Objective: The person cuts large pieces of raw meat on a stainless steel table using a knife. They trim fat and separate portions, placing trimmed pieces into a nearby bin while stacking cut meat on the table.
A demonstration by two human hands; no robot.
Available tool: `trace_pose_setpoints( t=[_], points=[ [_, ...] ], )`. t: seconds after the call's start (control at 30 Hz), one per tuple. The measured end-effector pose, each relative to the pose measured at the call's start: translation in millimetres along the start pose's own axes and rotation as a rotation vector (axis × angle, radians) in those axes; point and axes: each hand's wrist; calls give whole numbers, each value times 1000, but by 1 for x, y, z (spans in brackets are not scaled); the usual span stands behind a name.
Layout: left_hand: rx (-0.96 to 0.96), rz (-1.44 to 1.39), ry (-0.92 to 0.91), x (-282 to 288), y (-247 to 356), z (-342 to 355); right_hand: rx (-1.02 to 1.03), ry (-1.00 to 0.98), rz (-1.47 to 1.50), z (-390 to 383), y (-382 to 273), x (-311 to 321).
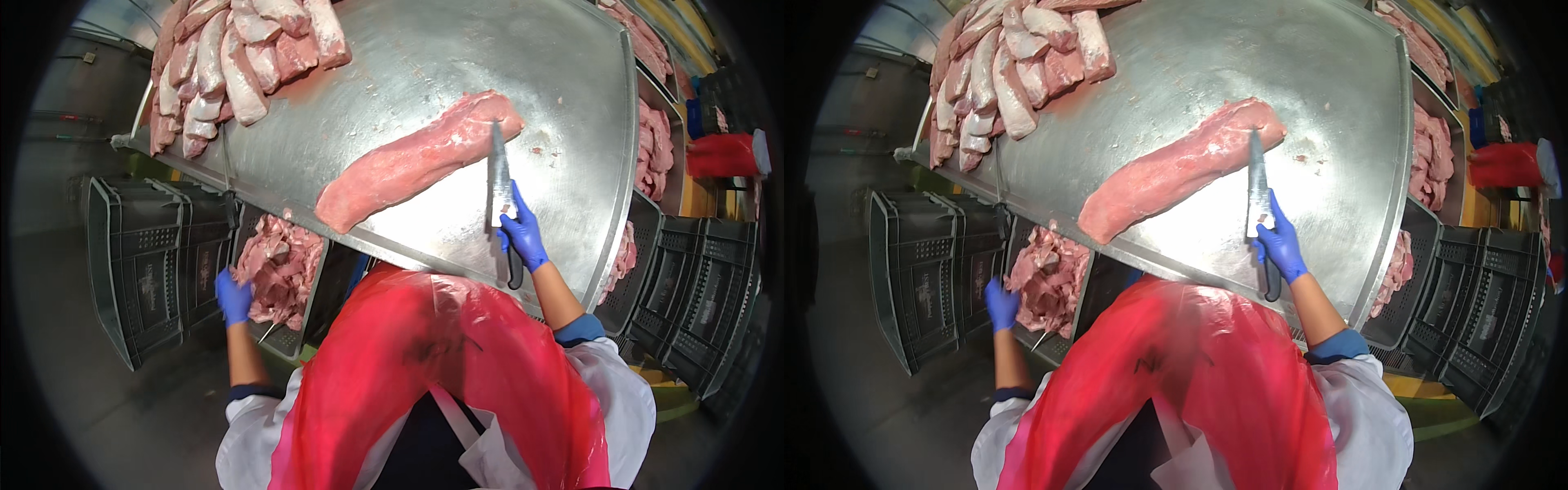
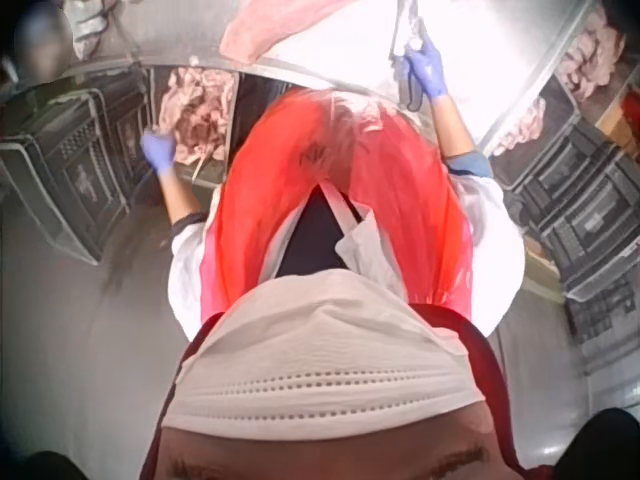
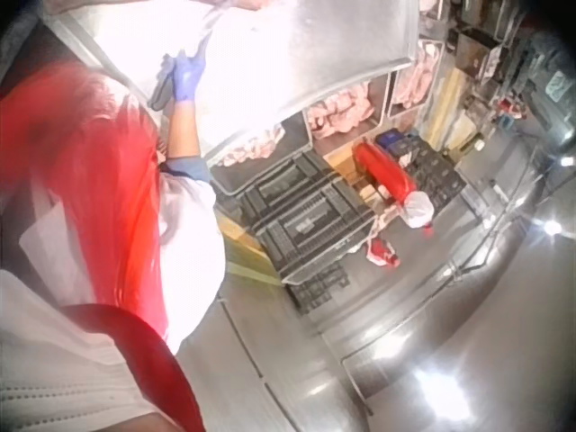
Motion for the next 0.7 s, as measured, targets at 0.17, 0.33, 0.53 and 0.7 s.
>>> trace_pose_setpoints(
  t=[0.17,0.33,0.53,0.7],
  points=[
    [-917,264,104,-127,294,-7,32,45,-35,-20,5,0],
    [-804,507,122,-126,393,32,98,178,-165,-62,17,5],
    [-694,-289,-785,-71,413,154,-7,389,118,-137,45,15],
    [-167,-836,-1044,-146,392,98,8,566,211,-173,83,13]
  ],
)
Point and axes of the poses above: each hand's wrist, its own z-axis towards the middle knuckle, its own x-axis out of the back of the hand, y = z × x, and after that the axes turned 12 degrees about -y, right-handed
